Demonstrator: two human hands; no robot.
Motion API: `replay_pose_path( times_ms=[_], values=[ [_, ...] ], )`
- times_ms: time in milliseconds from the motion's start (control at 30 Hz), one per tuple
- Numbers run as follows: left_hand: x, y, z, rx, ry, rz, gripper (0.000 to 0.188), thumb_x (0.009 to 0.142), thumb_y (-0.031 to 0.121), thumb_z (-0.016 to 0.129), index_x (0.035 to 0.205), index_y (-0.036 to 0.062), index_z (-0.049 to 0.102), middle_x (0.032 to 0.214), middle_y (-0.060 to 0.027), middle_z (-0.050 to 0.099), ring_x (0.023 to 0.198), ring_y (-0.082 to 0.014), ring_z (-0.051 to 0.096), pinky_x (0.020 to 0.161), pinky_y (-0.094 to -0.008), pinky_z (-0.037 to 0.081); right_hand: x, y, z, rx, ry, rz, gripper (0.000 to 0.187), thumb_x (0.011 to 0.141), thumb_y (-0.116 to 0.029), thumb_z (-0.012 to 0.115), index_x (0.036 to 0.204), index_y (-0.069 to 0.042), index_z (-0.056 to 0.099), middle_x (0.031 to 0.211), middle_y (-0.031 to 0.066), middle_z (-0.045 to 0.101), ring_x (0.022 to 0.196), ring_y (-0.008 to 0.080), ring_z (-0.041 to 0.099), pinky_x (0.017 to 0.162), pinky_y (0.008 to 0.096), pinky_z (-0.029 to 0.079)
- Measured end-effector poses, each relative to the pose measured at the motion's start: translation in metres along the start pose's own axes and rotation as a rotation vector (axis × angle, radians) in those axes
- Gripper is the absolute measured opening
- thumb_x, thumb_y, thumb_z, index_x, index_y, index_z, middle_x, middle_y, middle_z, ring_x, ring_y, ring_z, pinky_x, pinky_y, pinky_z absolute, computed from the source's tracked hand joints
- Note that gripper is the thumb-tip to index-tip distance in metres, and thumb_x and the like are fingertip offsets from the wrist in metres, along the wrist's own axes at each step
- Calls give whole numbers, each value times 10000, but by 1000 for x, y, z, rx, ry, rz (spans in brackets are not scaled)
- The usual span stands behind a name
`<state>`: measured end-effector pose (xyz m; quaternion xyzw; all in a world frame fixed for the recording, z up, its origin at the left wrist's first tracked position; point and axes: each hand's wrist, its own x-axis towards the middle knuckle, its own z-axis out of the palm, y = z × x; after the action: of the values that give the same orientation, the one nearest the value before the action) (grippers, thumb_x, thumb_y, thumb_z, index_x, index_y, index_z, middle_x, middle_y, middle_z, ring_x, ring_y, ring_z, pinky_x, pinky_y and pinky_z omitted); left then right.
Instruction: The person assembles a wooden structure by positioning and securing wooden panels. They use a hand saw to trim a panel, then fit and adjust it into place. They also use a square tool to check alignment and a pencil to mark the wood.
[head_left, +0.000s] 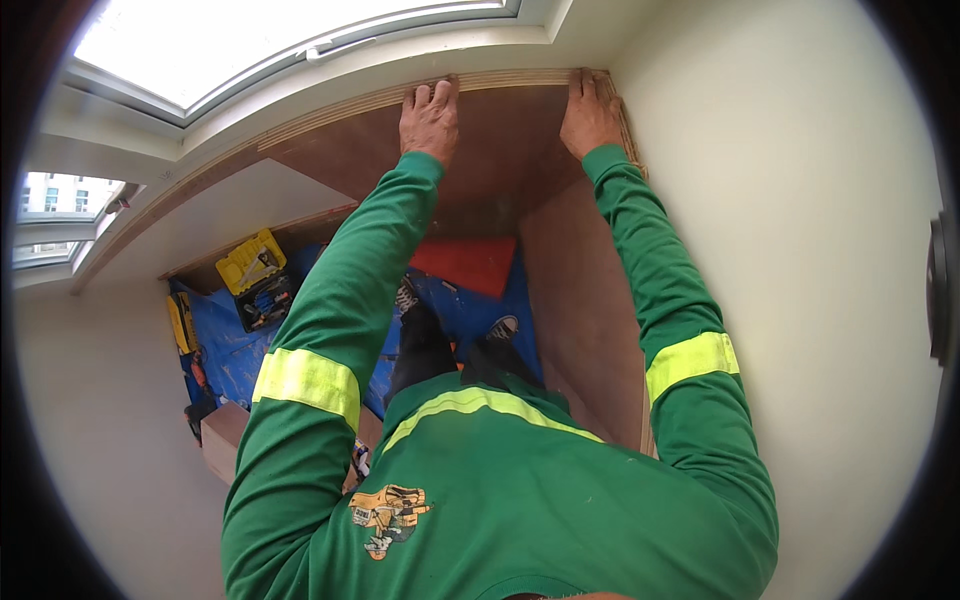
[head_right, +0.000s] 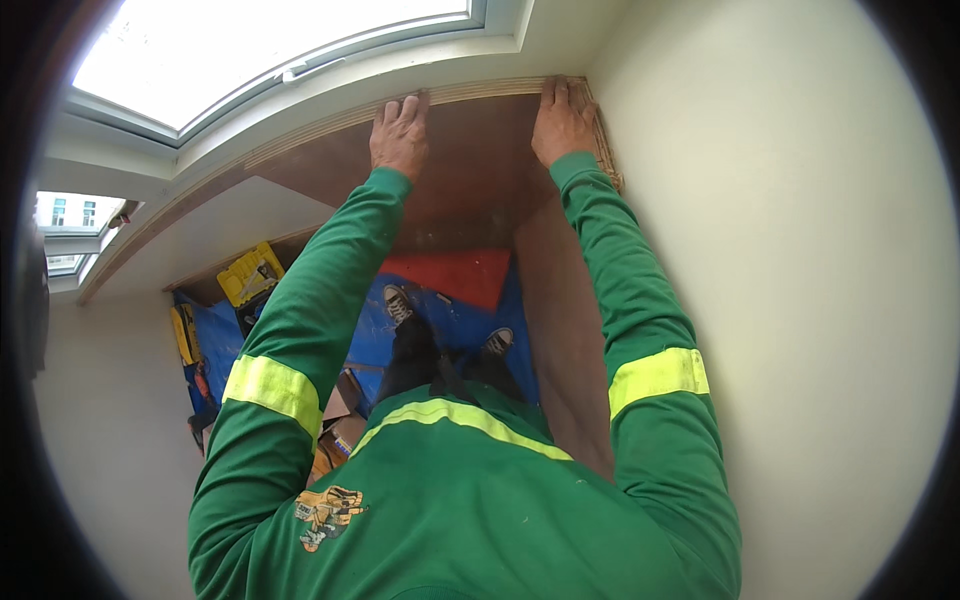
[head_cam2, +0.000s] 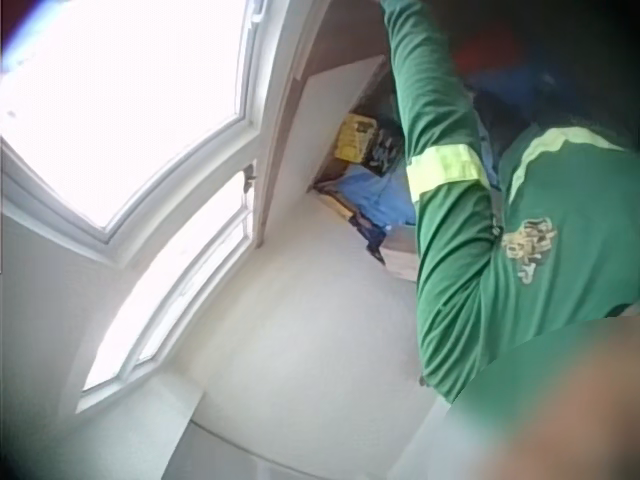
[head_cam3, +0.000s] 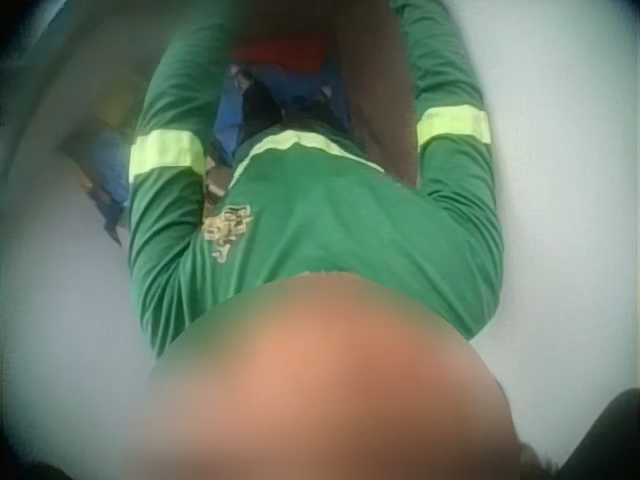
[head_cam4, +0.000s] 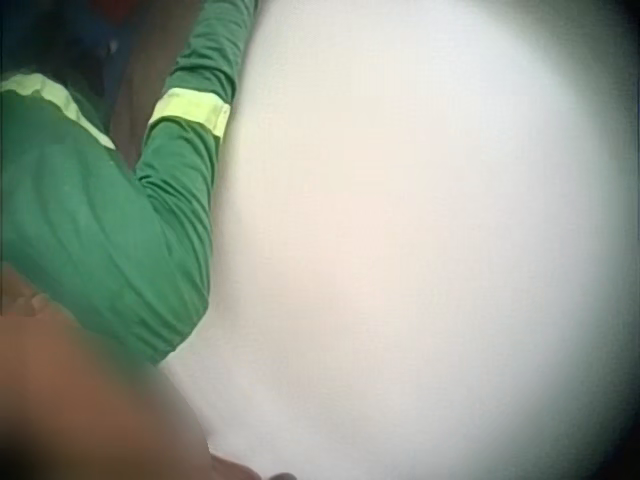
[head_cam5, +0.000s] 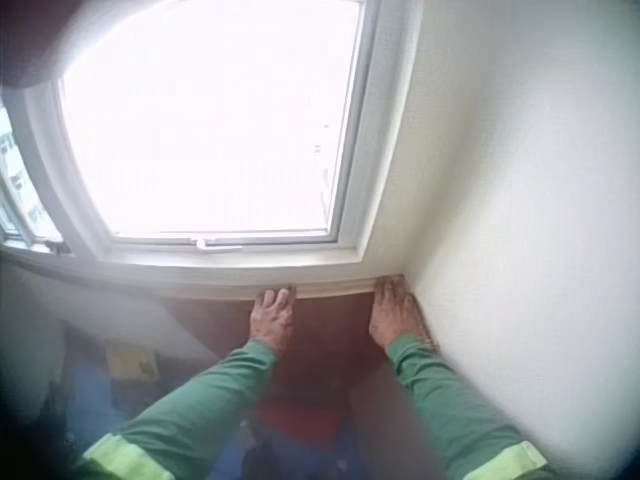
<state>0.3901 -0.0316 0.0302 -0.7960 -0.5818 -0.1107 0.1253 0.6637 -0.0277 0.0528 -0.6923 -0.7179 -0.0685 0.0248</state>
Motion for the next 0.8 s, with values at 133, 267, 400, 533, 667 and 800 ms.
replay_pose_path(
  times_ms=[133,267,400,533,667,800],
  values=[
    [-4,-9,-1,-103,88,67,701,883,124,656,1565,112,494,1287,-51,572,1215,-281,539,1160,-462,437,1,0,-6,-95,-49,26,720,960,-99,559,1635,-38,317,1702,148,338,1587,363,297,1250,626,305],
    [-27,-48,2,-211,173,159,657,937,193,687,1565,153,499,1473,-37,549,1385,-289,503,1215,-484,399,3,-3,-20,-196,-146,22,736,979,-97,543,1665,-51,279,1736,129,294,1609,354,249,1256,581,316],
    [-73,-135,12,-216,235,10,571,1002,262,677,1546,171,529,1572,-42,537,1491,-309,462,1261,-513,345,5,-12,-24,-231,-213,51,838,956,-67,575,1695,-85,180,1767,104,218,1624,332,222,1264,601,300],
    [-123,-236,10,-151,313,-177,512,1015,267,667,1514,197,574,1541,-54,573,1474,-332,480,1257,-540,331,6,-12,-24,-231,-256,85,870,940,-42,573,1701,-97,154,1774,95,194,1631,314,208,1278,600,288],
    [-157,-300,-8,116,223,-381,489,1023,300,654,1501,212,592,1543,-20,572,1473,-293,482,1261,-516,318,8,-9,-23,-250,-286,97,860,944,-59,569,1701,-97,160,1771,96,202,1634,295,200,1279,601,294],
    [-168,-305,-21,14,342,-418,496,1017,317,670,1495,208,600,1506,-25,589,1416,-306,512,1231,-513,353,11,-8,-22,-265,-280,79,854,943,-80,566,1700,-99,173,1772,98,203,1636,291,196,1243,604,354]
  ],
)
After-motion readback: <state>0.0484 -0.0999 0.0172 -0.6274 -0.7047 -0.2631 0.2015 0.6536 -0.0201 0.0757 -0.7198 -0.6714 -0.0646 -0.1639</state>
